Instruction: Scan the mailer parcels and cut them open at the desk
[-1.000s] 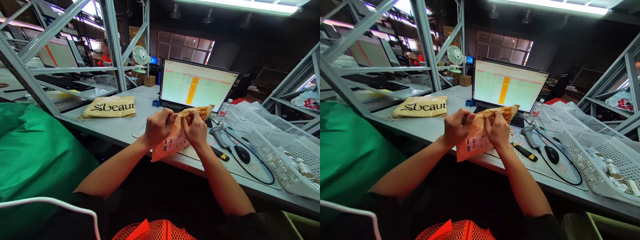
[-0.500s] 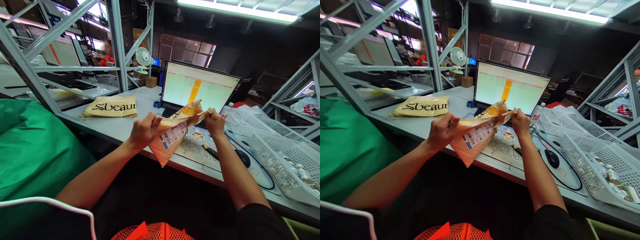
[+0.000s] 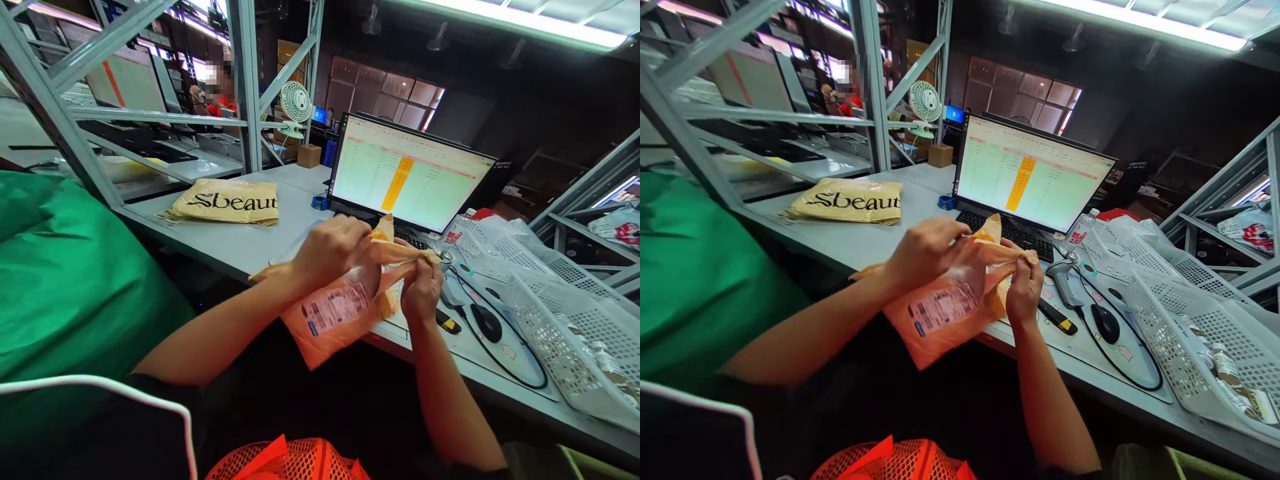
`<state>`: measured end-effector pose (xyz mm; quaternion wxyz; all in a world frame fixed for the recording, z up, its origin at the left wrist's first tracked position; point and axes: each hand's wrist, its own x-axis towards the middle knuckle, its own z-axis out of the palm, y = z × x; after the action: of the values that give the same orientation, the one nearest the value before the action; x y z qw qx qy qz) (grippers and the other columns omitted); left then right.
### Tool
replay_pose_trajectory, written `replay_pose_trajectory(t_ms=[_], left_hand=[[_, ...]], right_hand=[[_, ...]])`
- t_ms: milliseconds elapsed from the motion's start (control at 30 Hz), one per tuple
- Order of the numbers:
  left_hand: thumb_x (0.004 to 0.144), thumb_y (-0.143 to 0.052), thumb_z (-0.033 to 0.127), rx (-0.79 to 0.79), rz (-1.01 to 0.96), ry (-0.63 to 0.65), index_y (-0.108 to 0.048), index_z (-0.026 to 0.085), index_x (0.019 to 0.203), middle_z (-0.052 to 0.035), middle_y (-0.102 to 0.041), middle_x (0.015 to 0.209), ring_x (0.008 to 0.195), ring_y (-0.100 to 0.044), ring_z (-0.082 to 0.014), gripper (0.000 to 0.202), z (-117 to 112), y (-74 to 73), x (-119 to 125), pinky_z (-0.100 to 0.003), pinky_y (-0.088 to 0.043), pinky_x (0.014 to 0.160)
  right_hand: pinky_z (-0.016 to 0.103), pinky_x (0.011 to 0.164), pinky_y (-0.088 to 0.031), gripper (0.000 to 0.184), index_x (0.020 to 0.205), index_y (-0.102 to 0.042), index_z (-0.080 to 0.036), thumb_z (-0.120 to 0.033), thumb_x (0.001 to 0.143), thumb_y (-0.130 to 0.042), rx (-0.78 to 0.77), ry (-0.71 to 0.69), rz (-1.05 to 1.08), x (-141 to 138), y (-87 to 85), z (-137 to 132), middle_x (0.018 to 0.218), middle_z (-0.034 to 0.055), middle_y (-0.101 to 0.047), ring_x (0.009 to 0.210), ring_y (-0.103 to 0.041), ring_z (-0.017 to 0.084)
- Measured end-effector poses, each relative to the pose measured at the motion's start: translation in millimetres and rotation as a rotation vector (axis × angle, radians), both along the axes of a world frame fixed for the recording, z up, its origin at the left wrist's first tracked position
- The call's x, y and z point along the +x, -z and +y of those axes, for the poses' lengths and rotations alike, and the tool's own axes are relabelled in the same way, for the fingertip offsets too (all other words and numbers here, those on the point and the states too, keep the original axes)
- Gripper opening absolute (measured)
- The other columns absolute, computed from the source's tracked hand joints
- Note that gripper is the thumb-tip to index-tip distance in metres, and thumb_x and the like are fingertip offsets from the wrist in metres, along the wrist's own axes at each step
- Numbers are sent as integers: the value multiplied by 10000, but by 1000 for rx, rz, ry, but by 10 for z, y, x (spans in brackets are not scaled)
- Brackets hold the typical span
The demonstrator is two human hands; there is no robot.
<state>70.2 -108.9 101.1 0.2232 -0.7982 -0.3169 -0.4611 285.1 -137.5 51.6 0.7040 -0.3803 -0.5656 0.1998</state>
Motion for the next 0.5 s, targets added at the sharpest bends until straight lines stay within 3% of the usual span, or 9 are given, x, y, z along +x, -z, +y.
replay_pose_trajectory(t_ms=[67, 167, 267, 333, 433, 500], left_hand=[[1046, -534, 247, -139, 89, 6, -666, 155, 991, -64, -703, 891, 780, -648, -200, 170, -168, 63, 181, -316, -452, 659], [1074, -495, 283, -273, 122, 39, -665, 151, 985, -72, -706, 907, 762, -662, -199, 233, -346, 270, 304, -310, -463, 631], [1070, -497, 233, -484, 181, 74, -644, 148, 1074, -85, -718, 985, 878, -691, -219, 170, -467, 590, 334, -328, -531, 740], [1013, -592, 187, -623, 173, -24, -619, 133, 1141, -119, -707, 1099, 1031, -680, -260, 141, -496, 818, 351, -362, -554, 857], [882, -781, 207, -763, 102, -160, -565, 117, 1267, -173, -633, 1298, 1247, -595, -319, 450, -453, 1095, 381, -414, -521, 1029], [823, -846, 256, -834, 70, -149, -532, 110, 1332, -199, -588, 1382, 1326, -548, -341, 616, -384, 1200, 385, -430, -491, 1085]], right_hand=[[449, 997, -548, 422, 1124, -719, -137, -459, 1005, -474, 0, -28, 51, -69, 63, -67, 1207, 140, -697, 1103, -680, 270], [465, 1021, -546, 422, 1130, -730, -131, -448, 1009, -478, -45, 20, 151, -123, 166, -139, 1191, 135, -716, 1116, -685, 271], [440, 999, -565, 392, 1053, -739, -138, -434, 981, -493, -81, 31, 246, -180, 313, -160, 1172, 133, -729, 1098, -695, 265], [413, 972, -575, 366, 1025, -740, -134, -415, 951, -517, -85, 9, 316, -236, 441, -137, 1163, 134, -730, 1069, -700, 256], [389, 932, -584, 335, 1022, -726, -132, -394, 908, -551, -113, -21, 440, -319, 647, -62, 1125, 123, -732, 1025, -705, 243], [382, 907, -589, 324, 1025, -709, -134, -391, 890, -566, -159, -42, 495, -355, 758, -3, 1102, 115, -729, 997, -705, 236]])
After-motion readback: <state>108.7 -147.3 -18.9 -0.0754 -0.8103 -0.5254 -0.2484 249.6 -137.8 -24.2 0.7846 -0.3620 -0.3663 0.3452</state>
